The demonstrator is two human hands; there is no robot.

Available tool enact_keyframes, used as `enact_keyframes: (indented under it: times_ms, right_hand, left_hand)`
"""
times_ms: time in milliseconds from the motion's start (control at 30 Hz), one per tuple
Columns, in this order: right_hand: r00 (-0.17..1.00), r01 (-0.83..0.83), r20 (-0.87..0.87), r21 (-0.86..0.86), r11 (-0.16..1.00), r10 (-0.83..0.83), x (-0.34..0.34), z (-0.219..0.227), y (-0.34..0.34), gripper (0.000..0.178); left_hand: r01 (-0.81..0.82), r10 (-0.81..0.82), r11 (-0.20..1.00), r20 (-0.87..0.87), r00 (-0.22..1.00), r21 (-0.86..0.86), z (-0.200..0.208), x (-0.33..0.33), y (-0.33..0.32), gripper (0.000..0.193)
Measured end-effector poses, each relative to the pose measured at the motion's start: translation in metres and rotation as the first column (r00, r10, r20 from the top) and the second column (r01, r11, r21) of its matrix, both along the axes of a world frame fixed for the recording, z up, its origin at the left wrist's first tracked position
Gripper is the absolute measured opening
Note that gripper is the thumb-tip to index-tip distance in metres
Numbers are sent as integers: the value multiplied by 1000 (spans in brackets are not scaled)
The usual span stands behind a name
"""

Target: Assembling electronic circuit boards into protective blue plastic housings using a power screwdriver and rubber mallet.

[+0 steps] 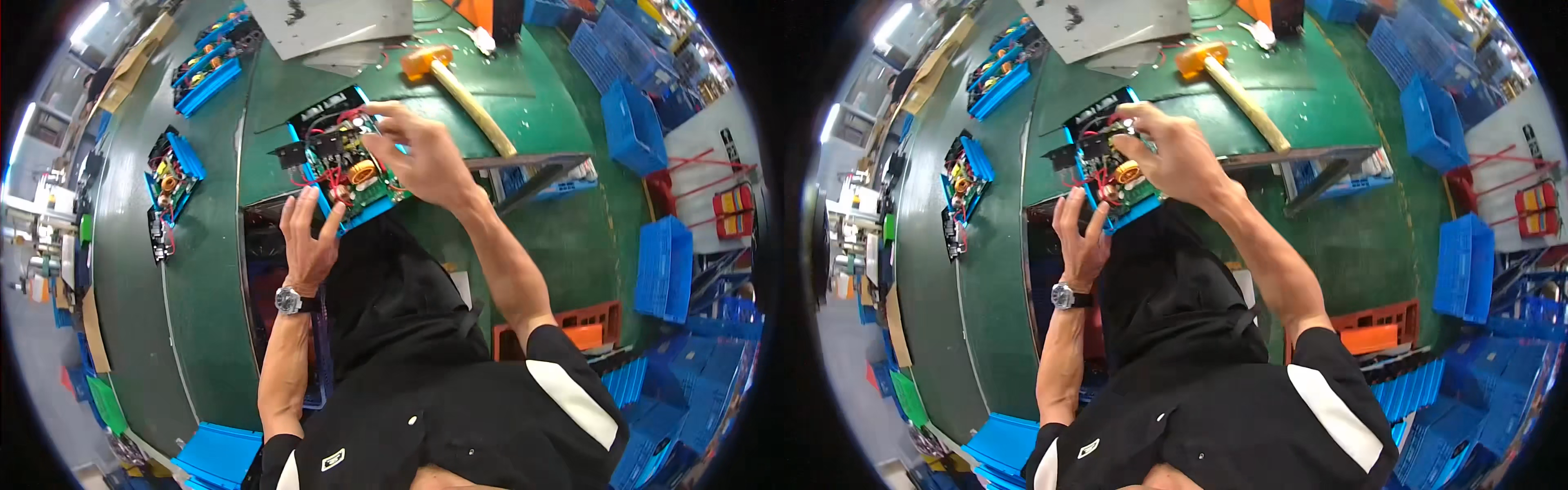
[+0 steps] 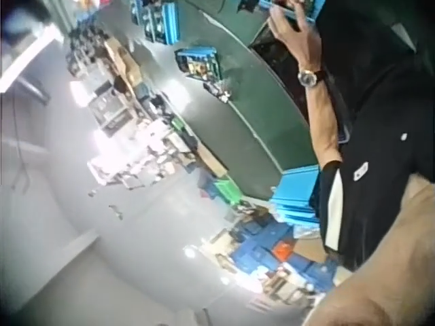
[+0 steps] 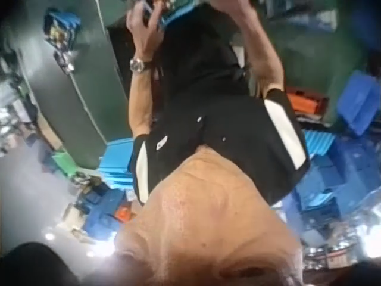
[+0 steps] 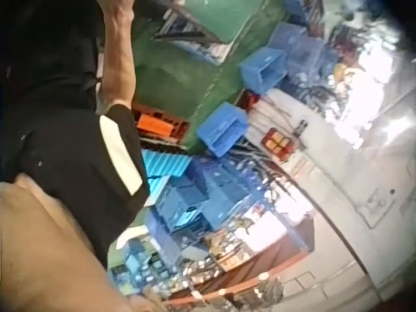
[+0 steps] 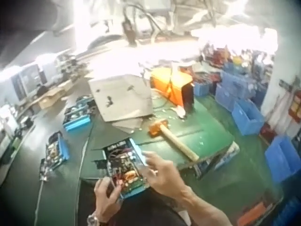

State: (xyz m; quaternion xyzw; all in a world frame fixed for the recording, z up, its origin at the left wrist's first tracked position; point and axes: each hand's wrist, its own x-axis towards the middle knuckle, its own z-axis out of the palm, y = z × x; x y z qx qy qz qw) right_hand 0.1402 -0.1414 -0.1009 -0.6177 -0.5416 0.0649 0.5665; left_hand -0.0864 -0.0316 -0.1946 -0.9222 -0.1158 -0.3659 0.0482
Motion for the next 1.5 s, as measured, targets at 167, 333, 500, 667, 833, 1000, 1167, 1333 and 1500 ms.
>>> enact_keyframes:
  times_ms: [167, 333, 500, 667, 833, 1000, 1167, 1333, 1500]
  right_hand:
    - [843, -243, 330, -472, 848, 425, 25, -4, 90, 54]
    - [777, -376, 301, -482, 791, 552, 30, 9, 72, 47]
    - [762, -364, 481, -237, 901, 434, 30, 5, 23, 42]
    - [738, -254, 619, -116, 960, 270, 17, -9, 16, 47]
    - [775, -176, 564, -243, 954, 286, 23, -15, 11, 55]
    - [798, -466, 332, -187, 865, 502, 19, -12, 20, 22]
    - [912, -228, 157, -574, 786, 380, -28, 29, 23, 53]
    - [676, 121, 698, -422, 898, 237, -84, -1, 37, 84]
    - [780, -116, 422, -627, 770, 461, -61, 23, 52, 65]
  left_hand:
    - [138, -143, 989, 102, 984, 54, -14, 5, 7, 51]
    - [148, -156, 987, 142, 977, 66, -11, 11, 6, 45]
    - [143, -158, 981, 120, 980, 128, -16, 10, 4, 45]
    - [103, -132, 987, 258, 957, 125, -26, 12, -2, 30]
    - [64, -88, 994, 309, 947, 87, -31, 15, -7, 31]
    - [132, -125, 991, 254, 959, -11, -39, 16, 1, 30]
    - [257, -252, 966, 172, 952, -10, -40, 24, 10, 26]
    - [198, -163, 902, 122, 979, -384, -74, 12, 10, 42]
    - [158, -139, 981, 167, 976, -109, -41, 24, -6, 37]
